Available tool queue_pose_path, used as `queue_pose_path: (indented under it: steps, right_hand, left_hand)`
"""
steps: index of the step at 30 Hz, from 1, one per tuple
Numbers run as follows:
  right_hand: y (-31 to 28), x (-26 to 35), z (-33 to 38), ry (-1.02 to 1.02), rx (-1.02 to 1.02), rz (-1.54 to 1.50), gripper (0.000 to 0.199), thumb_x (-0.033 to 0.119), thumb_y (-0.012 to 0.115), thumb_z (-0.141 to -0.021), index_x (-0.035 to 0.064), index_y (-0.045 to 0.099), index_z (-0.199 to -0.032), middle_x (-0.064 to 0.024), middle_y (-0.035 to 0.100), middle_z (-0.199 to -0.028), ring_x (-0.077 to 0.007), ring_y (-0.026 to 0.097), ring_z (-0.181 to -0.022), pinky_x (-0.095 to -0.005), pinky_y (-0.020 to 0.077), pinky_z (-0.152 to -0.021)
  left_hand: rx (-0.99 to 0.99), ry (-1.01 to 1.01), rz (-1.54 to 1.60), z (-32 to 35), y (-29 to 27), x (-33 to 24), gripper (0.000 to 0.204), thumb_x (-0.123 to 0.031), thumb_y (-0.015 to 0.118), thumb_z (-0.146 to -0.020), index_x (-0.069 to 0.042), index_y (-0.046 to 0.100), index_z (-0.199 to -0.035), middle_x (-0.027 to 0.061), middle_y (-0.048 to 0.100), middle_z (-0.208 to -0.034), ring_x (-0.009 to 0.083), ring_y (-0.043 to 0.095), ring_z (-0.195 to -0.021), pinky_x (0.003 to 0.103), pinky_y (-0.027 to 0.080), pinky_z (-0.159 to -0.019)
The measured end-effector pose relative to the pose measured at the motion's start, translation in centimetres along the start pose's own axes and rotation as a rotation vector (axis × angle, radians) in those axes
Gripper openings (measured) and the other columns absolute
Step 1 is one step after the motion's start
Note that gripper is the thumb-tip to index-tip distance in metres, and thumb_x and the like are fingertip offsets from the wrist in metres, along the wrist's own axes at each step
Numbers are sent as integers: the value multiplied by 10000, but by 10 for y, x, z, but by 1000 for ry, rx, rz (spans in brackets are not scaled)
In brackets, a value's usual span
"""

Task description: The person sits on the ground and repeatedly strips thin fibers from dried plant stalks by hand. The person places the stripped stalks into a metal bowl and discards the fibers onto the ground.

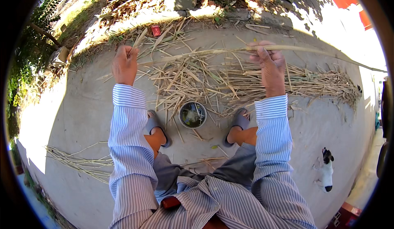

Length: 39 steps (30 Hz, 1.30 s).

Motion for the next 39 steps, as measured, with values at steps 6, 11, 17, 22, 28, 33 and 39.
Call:
queue_pose_path:
  steps: [6, 11, 17, 22, 28, 33, 39]
  right_hand:
    - [-3, -5, -6, 29, -147, -35, 289, 179, 673, -882, -31, 578, -1057, -149, 673, -956, -199, 685, -818, -229, 579, -673]
    - [-8, -15, -10, 46, -137, -103, 260, 165, 667, -886, -17, 583, -1051, -149, 674, -948, -211, 688, -809, -236, 579, -668]
    - [-18, -19, -8, 54, -94, -144, 218, 148, 660, -888, 7, 591, -1039, -137, 678, -944, -212, 687, -814, -245, 572, -669]
    - [-21, -15, -5, 15, -76, -98, 217, 149, 662, -888, 1, 592, -1030, -131, 675, -928, -212, 687, -804, -242, 574, -671]
    - [-17, -12, -8, 53, -145, -49, 273, 177, 685, -875, -20, 592, -1039, -131, 669, -905, -210, 690, -779, -233, 569, -642]
    - [0, -18, -8, 90, -174, -39, 281, 191, 689, -873, -20, 591, -1030, -120, 670, -881, -197, 690, -752, -225, 561, -608]
    - [38, -29, 0, 139, -171, -58, 253, 191, 683, -878, 0, 590, -1016, -94, 671, -841, -175, 688, -723, -218, 556, -599]
  left_hand:
    - [120, 543, 91, 18, 3, -42, 329, -350, 692, -811, -54, 661, -951, 82, 678, -887, 255, 601, -929, 421, 377, -842]
    - [199, 724, 163, 29, 14, -64, 286, -283, 739, -764, -52, 676, -921, 90, 666, -834, 255, 620, -819, 397, 438, -728]
    - [496, 209, 554, 41, 16, -68, 224, -161, 749, -766, -16, 686, -924, 83, 658, -767, 171, 635, -718, 318, 496, -625]
    - [438, -109, 1014, 32, 16, -51, 176, -171, 712, -851, -8, 648, -869, 52, 686, -800, 97, 626, -747, 255, 493, -709]
    - [-1, 388, -66, 19, -2, -39, 307, -334, 653, -871, -29, 626, -897, 100, 688, -817, 245, 621, -877, 385, 427, -821]
    - [72, 706, 105, 51, 16, -98, 372, -363, 683, -808, -40, 644, -988, 108, 665, -937, 284, 586, -934, 433, 417, -802]
    - [-6, 789, 89, 67, 39, -132, 339, -313, 734, -741, -56, 655, -948, 76, 663, -878, 243, 598, -897, 393, 437, -767]
Point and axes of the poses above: each hand's wrist, its own z-axis away from the middle knuckle, its own y-axis out of the palm, x = y × z, the point moved 1 cm from there along -z, towards the middle knuckle
